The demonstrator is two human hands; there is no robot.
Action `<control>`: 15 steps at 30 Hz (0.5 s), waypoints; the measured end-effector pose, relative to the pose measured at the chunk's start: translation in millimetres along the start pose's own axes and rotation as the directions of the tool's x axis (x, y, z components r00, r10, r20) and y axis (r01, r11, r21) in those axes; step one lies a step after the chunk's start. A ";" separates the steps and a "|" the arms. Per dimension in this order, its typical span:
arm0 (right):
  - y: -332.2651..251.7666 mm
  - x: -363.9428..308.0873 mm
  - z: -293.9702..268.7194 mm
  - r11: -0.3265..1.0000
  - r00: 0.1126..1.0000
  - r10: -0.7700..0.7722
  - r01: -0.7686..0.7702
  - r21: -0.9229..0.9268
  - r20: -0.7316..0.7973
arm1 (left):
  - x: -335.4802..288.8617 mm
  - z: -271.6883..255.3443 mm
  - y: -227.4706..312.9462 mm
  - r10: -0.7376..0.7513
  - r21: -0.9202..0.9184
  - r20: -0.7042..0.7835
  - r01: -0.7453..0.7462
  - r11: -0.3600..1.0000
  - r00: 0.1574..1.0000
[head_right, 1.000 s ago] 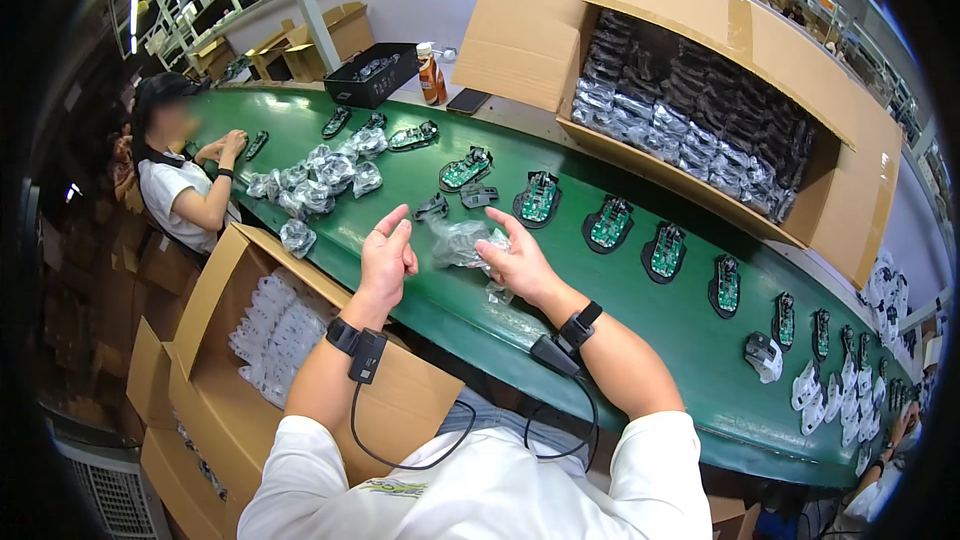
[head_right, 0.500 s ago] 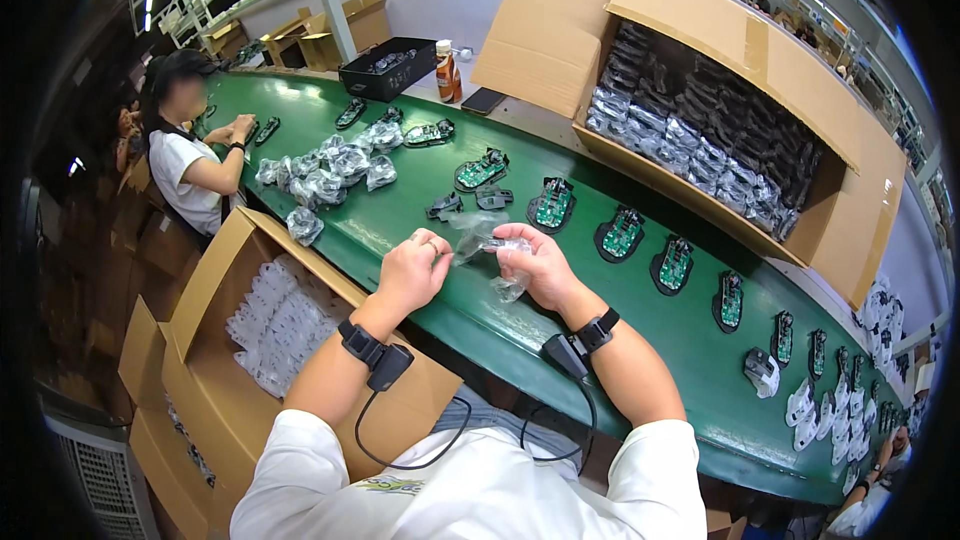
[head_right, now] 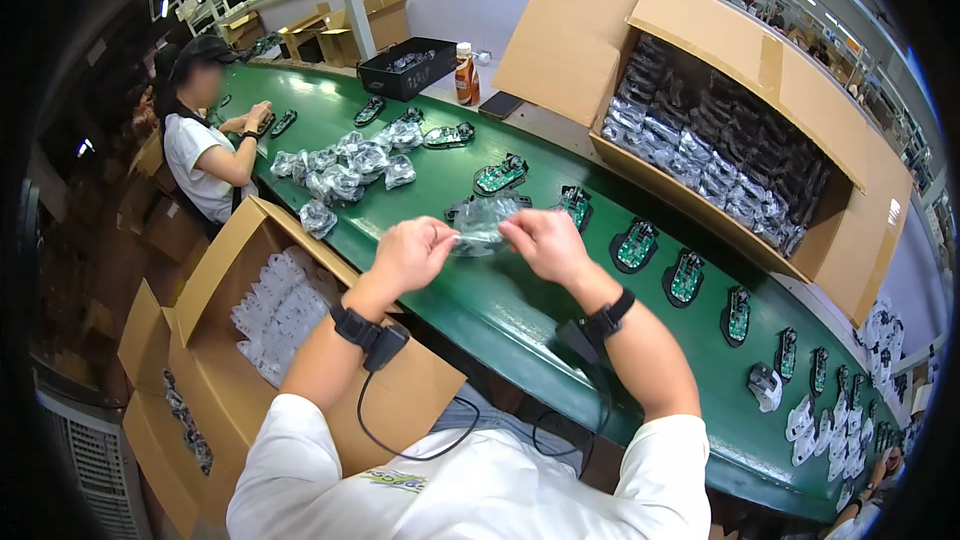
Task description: The person assembles small electronic devices at a workstation. They pick up white plastic housings and black internal components, fit them together, and place the assembled units into a cardboard box. The person also handles circuit boards and plastic bags containing parts throughout the process.
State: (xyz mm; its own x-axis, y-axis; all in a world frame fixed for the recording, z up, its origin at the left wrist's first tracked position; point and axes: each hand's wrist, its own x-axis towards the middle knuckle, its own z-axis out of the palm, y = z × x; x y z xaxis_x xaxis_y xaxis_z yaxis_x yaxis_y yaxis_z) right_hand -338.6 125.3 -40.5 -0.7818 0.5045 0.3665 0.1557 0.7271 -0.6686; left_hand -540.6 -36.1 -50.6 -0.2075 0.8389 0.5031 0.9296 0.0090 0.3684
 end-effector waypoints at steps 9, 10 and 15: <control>-45.1 107.2 -11.1 0.979 0.999 0.021 -0.030 -0.199 -0.044 | 75.7 -60.5 -31.7 0.051 0.277 -0.075 -0.028 0.960 0.996; -43.9 111.0 -8.4 0.963 0.999 0.031 -0.022 -0.268 0.030 | 78.0 -62.7 -36.3 0.065 0.272 -0.044 -0.050 0.961 0.997; -47.6 120.6 0.3 0.964 0.983 -0.105 0.063 -0.259 -0.151 | 81.2 -68.6 -40.8 0.089 0.269 -0.110 -0.056 0.961 0.990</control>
State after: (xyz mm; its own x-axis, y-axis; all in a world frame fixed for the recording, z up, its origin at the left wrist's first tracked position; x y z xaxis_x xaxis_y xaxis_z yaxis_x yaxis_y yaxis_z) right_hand -440.5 151.4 35.3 -0.6938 0.4898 0.5280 0.2574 0.8534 -0.4534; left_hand -616.3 -5.6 28.8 -0.1563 0.7715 0.6168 0.9875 0.1078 0.1155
